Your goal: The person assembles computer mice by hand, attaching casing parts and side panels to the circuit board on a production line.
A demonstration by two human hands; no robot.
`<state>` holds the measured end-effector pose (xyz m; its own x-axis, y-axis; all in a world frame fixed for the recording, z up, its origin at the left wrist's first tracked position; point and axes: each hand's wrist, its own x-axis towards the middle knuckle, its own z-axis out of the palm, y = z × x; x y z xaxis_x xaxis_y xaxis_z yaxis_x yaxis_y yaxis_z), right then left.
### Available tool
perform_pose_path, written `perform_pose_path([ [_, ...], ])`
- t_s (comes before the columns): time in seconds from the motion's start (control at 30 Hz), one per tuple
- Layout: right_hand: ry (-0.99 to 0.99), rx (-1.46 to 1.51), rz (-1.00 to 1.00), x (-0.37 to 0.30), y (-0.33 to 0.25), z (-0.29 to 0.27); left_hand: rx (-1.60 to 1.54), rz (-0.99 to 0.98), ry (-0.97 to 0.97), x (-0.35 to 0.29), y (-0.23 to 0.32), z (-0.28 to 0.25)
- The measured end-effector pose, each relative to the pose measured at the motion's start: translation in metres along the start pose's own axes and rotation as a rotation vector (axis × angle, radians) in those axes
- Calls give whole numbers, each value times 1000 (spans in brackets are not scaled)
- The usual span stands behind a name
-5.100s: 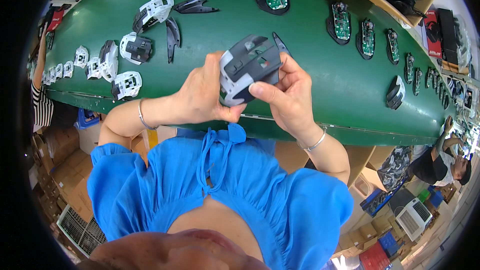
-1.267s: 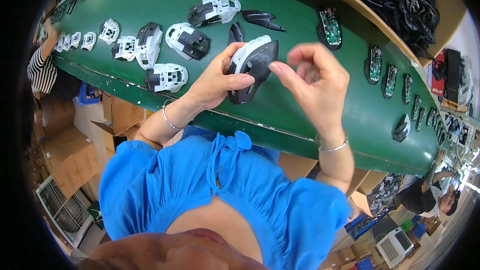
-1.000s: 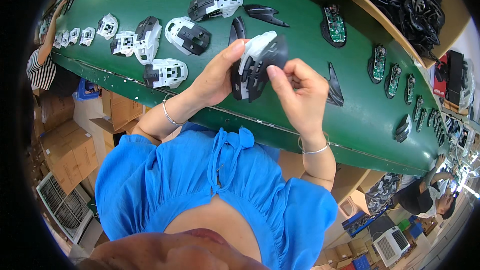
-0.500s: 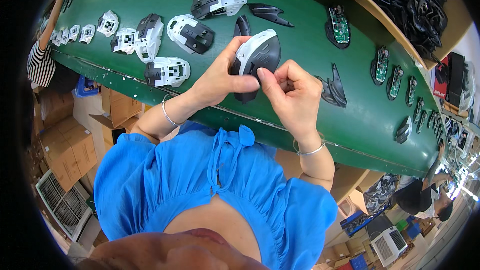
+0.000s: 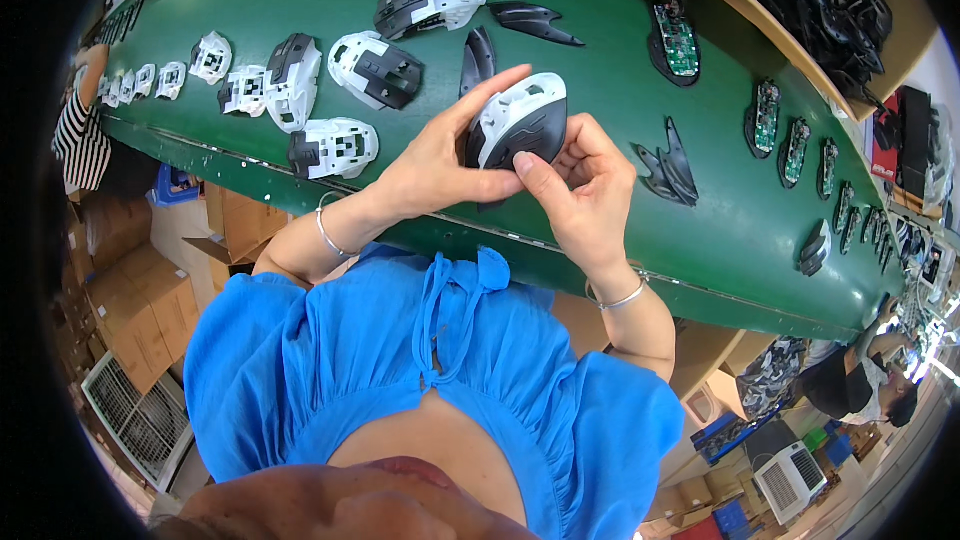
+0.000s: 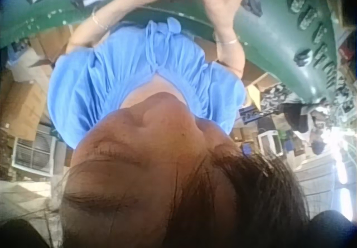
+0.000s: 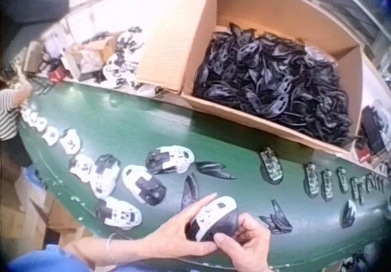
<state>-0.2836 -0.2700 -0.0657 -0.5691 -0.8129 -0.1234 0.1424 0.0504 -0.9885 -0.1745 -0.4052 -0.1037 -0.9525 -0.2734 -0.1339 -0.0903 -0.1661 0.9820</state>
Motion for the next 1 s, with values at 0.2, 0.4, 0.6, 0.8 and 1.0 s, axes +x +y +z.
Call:
perform_pose_path([
  [0.2, -26, 126, -43, 1, 6, 6, 82, -21, 85, -12, 9, -2],
  [0.4, 61, 346, 113, 4, 7, 6, 292, 82, 194, -13, 16, 3],
  [0.6, 311, 230, -145, 19, 32, 24, 513, 226, 196, -9, 7, 13],
  [0.8, 470, -24, -143, 38, 25, 32, 583, 295, 250, -7, 6, 15],
  [1.0, 517, 218, 23, 45, 12, 37, 734, 317, 326, -4, 4, 17],
])
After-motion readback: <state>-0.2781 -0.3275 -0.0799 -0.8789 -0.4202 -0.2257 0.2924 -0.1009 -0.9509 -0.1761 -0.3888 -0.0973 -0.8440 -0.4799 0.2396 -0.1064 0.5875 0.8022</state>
